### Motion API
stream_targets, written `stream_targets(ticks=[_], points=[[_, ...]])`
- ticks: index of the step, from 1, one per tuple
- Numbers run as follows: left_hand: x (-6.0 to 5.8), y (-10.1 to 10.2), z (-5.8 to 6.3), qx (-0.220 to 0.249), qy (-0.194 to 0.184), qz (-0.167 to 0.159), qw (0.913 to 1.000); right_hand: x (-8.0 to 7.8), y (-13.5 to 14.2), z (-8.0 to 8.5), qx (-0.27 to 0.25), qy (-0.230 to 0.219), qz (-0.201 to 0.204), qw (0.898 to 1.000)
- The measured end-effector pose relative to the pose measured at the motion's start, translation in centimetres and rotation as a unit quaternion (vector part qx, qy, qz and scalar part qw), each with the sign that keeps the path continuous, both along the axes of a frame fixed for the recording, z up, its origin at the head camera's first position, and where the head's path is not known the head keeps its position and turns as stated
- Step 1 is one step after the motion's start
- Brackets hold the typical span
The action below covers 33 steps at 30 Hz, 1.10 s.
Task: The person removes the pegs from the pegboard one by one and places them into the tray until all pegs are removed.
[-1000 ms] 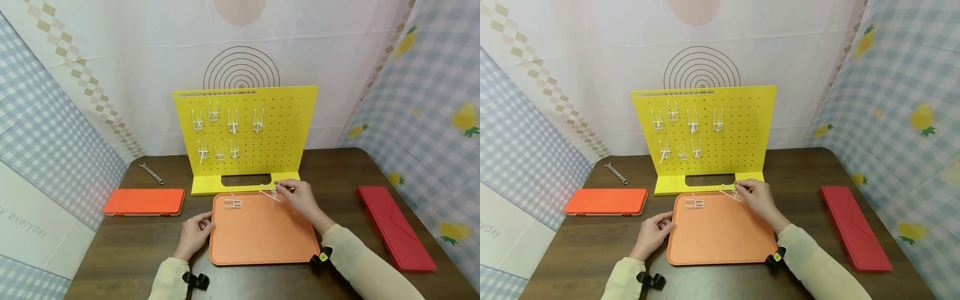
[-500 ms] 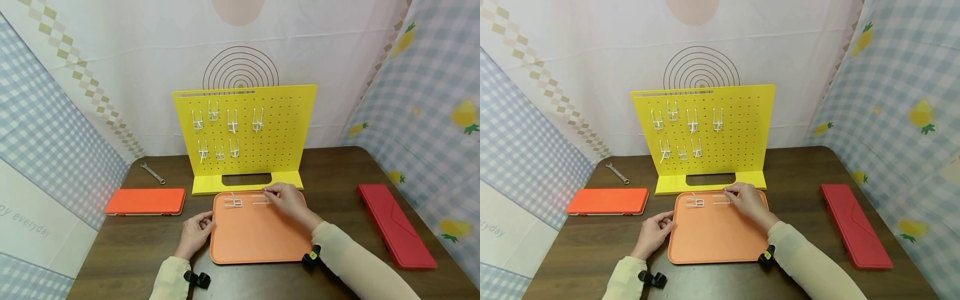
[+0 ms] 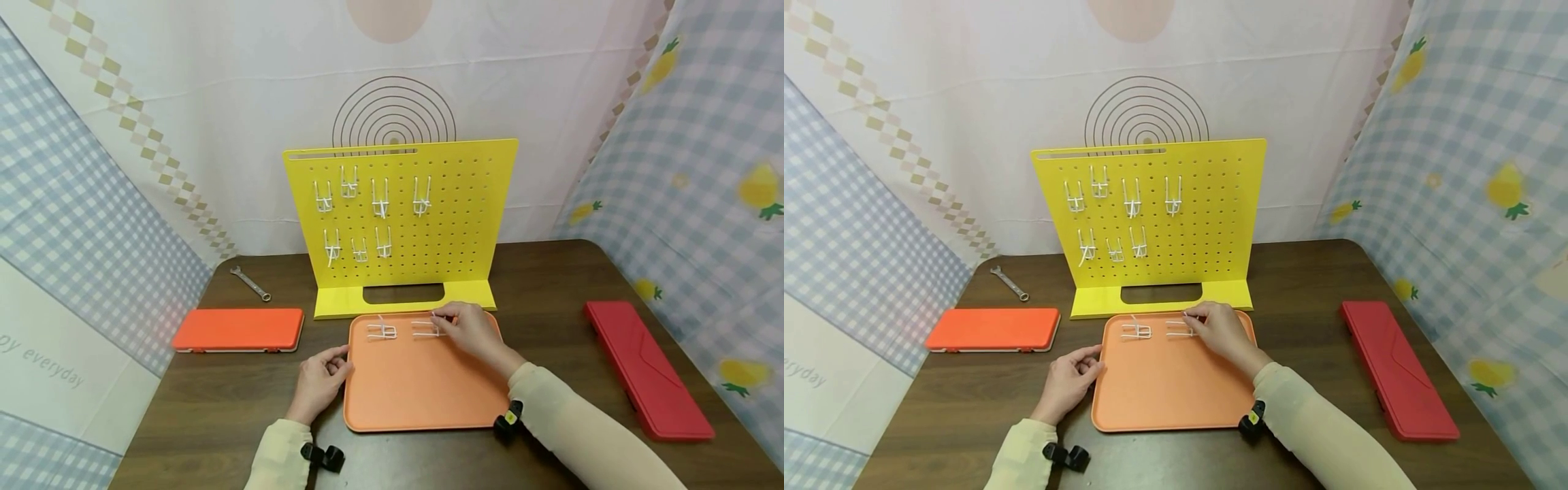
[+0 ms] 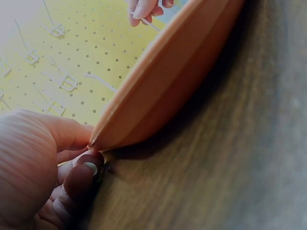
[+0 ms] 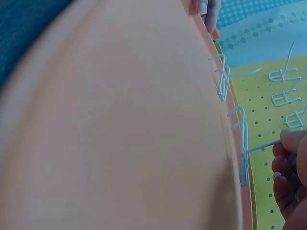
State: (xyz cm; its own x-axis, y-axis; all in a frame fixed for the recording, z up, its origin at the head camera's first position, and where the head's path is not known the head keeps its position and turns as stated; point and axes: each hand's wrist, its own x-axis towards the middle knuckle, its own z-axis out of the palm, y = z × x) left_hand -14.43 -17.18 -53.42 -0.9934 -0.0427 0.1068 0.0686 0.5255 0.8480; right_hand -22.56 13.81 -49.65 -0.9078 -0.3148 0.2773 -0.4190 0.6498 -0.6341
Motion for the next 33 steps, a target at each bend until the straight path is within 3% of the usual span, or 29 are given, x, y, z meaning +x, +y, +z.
stream_targets(ticks=[33], points=[[0.06, 0.15, 0.08, 0.004, -0.011, 0.005, 0.9999, 0.07, -0.14, -0.39, 0.003, -0.021, -0.009, 1.0]])
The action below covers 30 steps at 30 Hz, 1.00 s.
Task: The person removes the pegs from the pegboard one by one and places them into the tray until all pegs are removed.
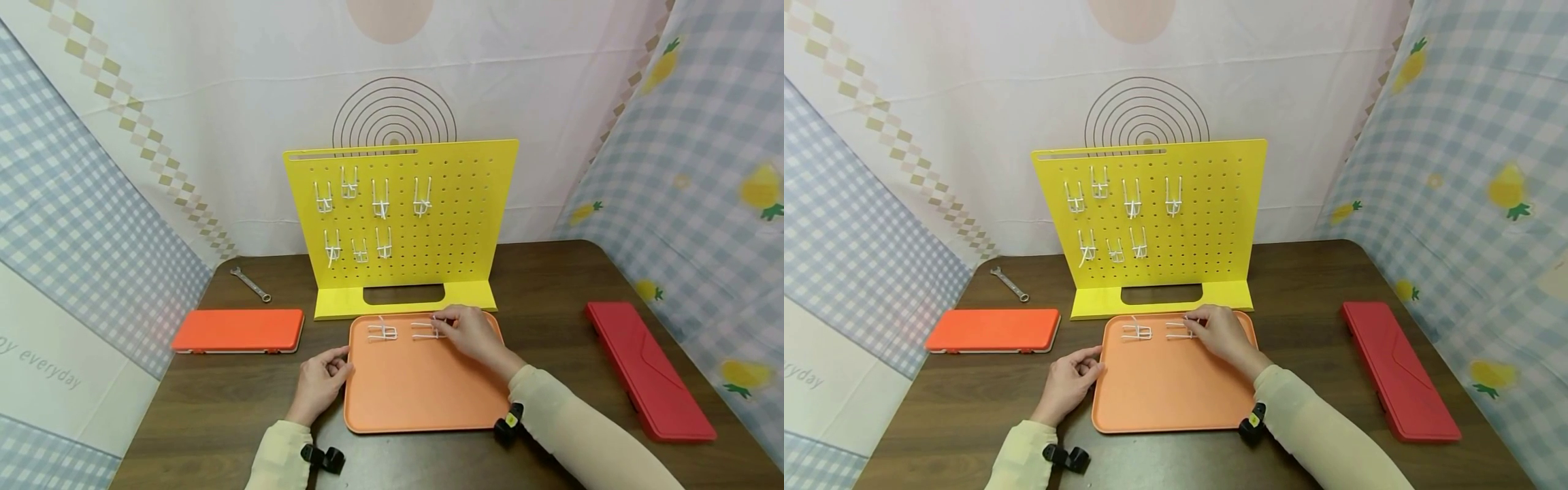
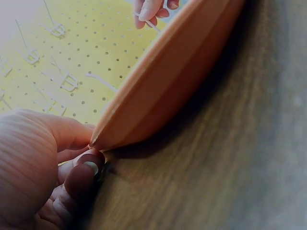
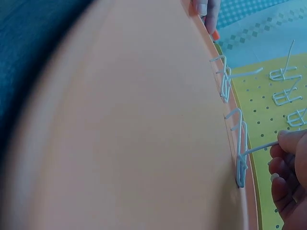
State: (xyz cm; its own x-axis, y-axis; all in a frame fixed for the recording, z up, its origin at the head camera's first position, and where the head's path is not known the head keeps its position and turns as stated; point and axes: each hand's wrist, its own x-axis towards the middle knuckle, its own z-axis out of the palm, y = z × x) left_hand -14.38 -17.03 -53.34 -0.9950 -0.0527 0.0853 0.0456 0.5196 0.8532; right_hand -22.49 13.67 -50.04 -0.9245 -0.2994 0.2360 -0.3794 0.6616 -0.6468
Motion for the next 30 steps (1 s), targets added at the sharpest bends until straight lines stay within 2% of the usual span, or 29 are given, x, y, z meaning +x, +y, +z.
stream_targets(ticks=[8, 30], points=[[0.04, -0.06, 0.0, -0.004, 0.004, -0.001, 1.0, -0.03, -0.07, 0.02, 0.004, -0.016, -0.004, 1.0], [0.04, -0.08, 0.06, 0.002, 0.005, -0.006, 1.0, 0.05, -0.2, 0.13, 0.0, -0.007, 0.0, 1.0]])
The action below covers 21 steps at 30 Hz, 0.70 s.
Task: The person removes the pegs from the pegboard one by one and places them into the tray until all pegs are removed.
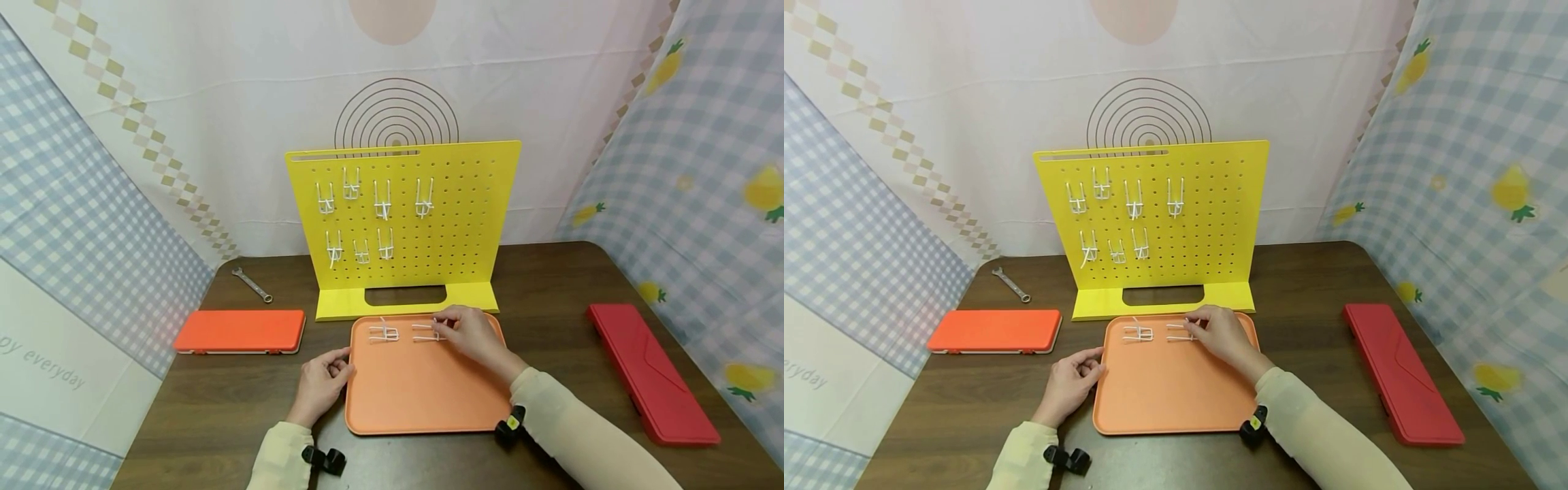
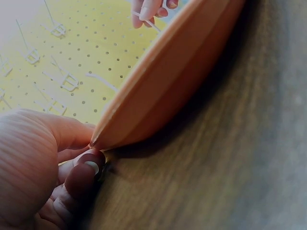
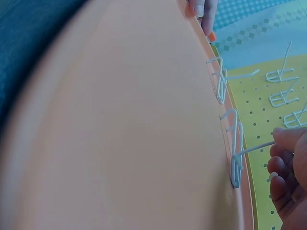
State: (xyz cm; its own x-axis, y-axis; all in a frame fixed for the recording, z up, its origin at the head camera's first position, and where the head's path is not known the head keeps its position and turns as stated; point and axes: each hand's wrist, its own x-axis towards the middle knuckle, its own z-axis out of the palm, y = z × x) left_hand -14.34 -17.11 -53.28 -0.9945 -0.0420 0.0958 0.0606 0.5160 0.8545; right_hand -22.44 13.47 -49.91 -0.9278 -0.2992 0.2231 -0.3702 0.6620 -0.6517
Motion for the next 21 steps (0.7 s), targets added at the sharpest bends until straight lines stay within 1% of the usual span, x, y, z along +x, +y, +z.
stream_targets(ticks=[11, 21], points=[[0.0, 0.0, 0.1, -0.001, 0.0, -0.001, 1.0, 0.2, 0.3, 0.9, -0.011, 0.031, 0.014, 0.999], [0.0, 0.0, 0.0, 0.004, 0.001, -0.003, 1.0, 0.2, 0.9, 2.1, -0.029, 0.044, 0.021, 0.998]])
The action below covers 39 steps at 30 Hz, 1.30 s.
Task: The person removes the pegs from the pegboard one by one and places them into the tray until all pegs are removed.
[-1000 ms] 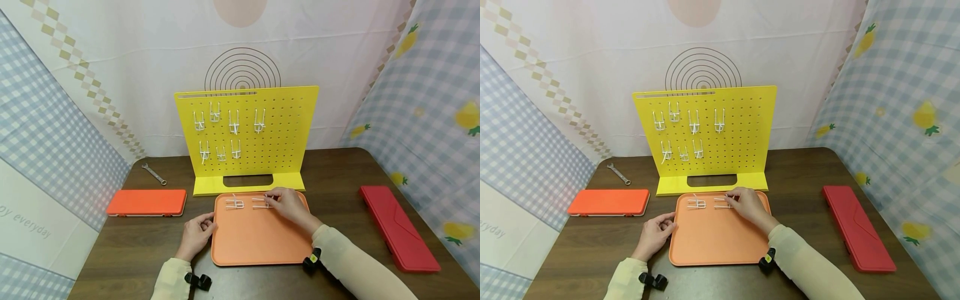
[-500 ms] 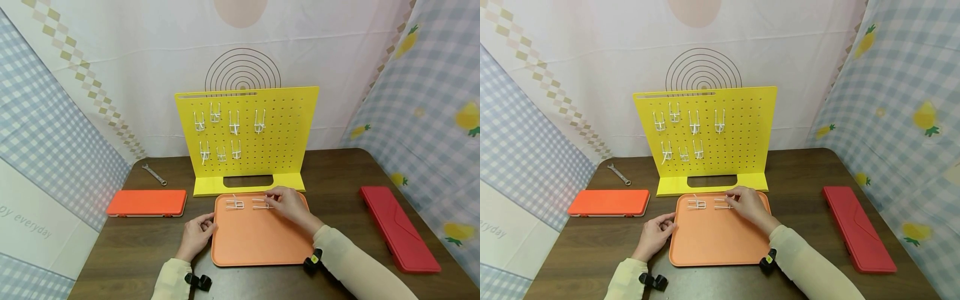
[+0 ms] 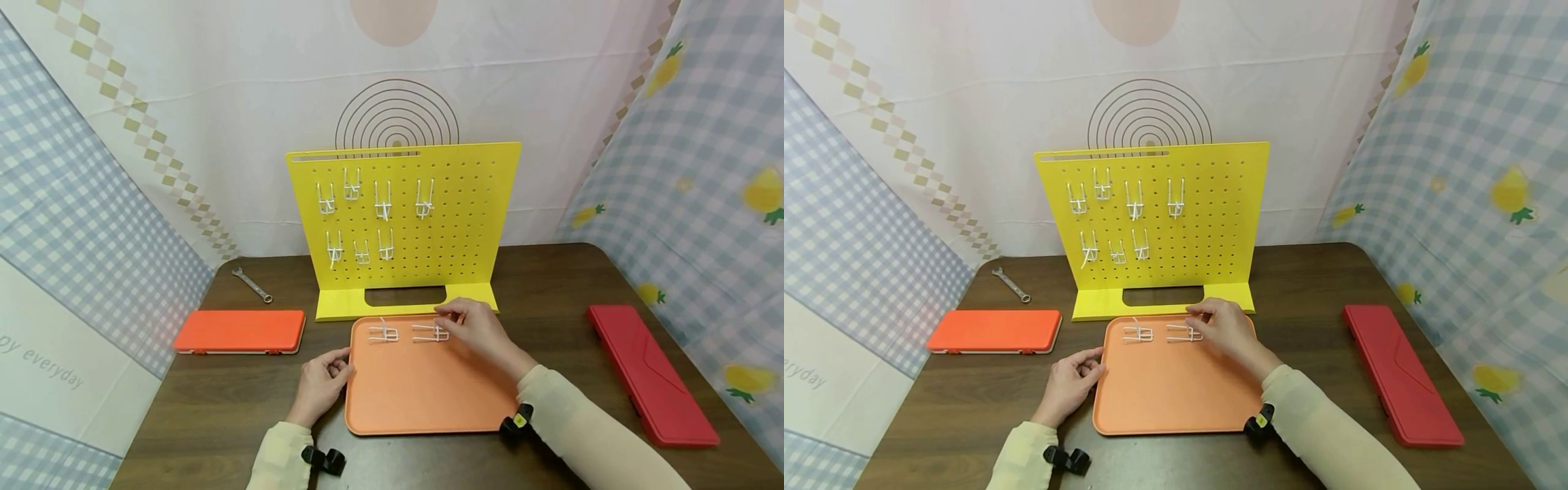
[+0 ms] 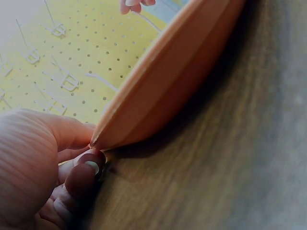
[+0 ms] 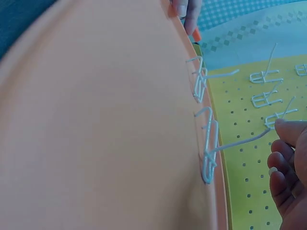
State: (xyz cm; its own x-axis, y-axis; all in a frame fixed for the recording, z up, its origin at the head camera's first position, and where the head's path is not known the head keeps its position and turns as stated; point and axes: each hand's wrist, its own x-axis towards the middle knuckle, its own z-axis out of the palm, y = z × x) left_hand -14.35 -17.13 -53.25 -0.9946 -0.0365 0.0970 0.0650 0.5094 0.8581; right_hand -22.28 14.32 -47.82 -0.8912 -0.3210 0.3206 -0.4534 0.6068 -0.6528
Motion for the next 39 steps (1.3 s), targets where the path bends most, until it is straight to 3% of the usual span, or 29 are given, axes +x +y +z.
stream_targets(ticks=[7, 16, 30, 39], points=[[0.1, 0.0, 0.0, 0.004, 0.008, -0.003, 1.0, -0.1, 0.3, 1.2, -0.005, 0.01, -0.005, 1.0], [0.1, 0.0, 0.1, -0.004, 0.006, 0.001, 1.0, -1.0, 0.7, 4.0, -0.027, 0.015, -0.016, 0.999], [0.1, 0.1, 0.0, -0.003, 0.0, -0.001, 1.0, -4.3, 0.0, 8.5, -0.088, 0.06, -0.042, 0.993], [0.0, 0.0, 0.0, -0.003, -0.001, 0.001, 1.0, -6.6, -1.1, 11.9, -0.103, 0.056, -0.053, 0.992]])
